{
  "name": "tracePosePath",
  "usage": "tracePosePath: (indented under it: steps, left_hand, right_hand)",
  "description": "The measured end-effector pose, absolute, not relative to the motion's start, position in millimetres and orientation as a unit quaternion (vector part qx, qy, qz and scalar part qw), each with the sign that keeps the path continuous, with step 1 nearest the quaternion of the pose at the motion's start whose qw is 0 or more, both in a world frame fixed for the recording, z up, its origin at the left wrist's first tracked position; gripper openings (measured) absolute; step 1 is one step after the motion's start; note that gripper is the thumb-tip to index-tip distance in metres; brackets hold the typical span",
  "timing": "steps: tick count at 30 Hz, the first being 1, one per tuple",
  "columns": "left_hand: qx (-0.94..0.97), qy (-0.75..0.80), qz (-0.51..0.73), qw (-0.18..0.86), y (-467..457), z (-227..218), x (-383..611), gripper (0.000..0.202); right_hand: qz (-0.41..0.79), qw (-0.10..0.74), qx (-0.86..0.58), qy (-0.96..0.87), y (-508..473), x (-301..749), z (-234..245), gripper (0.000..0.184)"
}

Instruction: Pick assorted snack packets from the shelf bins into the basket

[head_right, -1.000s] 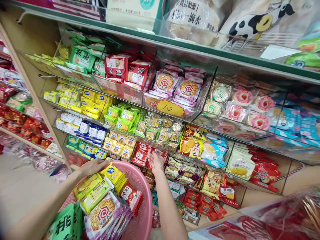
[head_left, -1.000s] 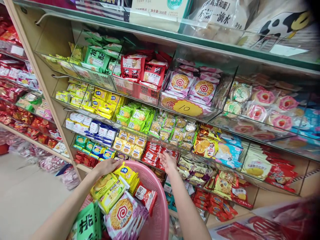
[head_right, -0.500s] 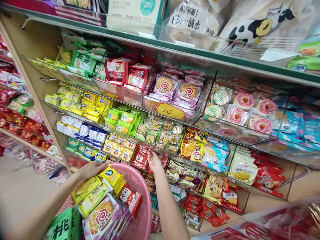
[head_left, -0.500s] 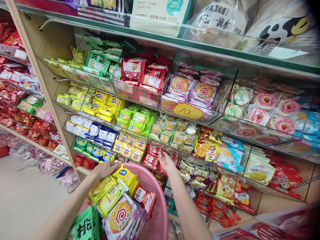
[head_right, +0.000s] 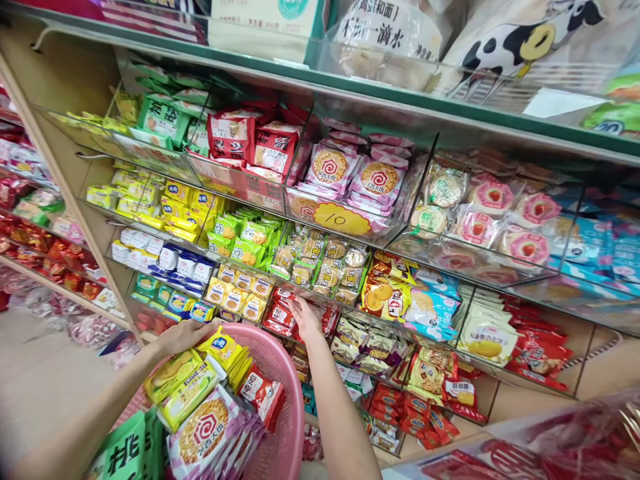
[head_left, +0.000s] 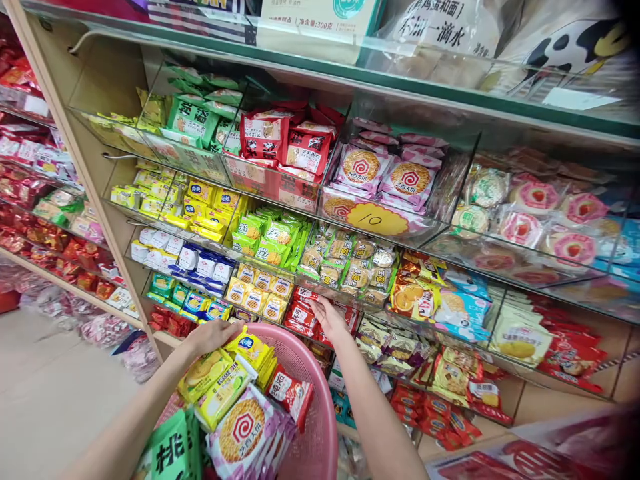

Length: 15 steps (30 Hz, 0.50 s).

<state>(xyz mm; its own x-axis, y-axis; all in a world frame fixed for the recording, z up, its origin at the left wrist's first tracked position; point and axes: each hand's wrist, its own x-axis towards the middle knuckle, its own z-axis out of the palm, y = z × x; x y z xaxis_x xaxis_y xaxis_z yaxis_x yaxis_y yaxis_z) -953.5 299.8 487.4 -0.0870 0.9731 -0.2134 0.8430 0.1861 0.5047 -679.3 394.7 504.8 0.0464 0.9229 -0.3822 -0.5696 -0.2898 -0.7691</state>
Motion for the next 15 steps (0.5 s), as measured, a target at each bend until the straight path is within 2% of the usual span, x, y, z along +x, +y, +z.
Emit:
tracePosePath:
  steps: [7,15]
  left_hand:
    - [0.620,0.728,0.127,0.264,298.5,482.3,-957.6,0.055]
    - [0.618,0.729,0.112,0.273,296.8,479.6,-959.9,0.061]
  right_hand:
    - [0.649,0.562,-0.469,-0.207,393.4,-681.9,498.5,0.006]
    - [0.661,0.516,-0.485,-0.247,388.1,-682.8,501.8,0.013]
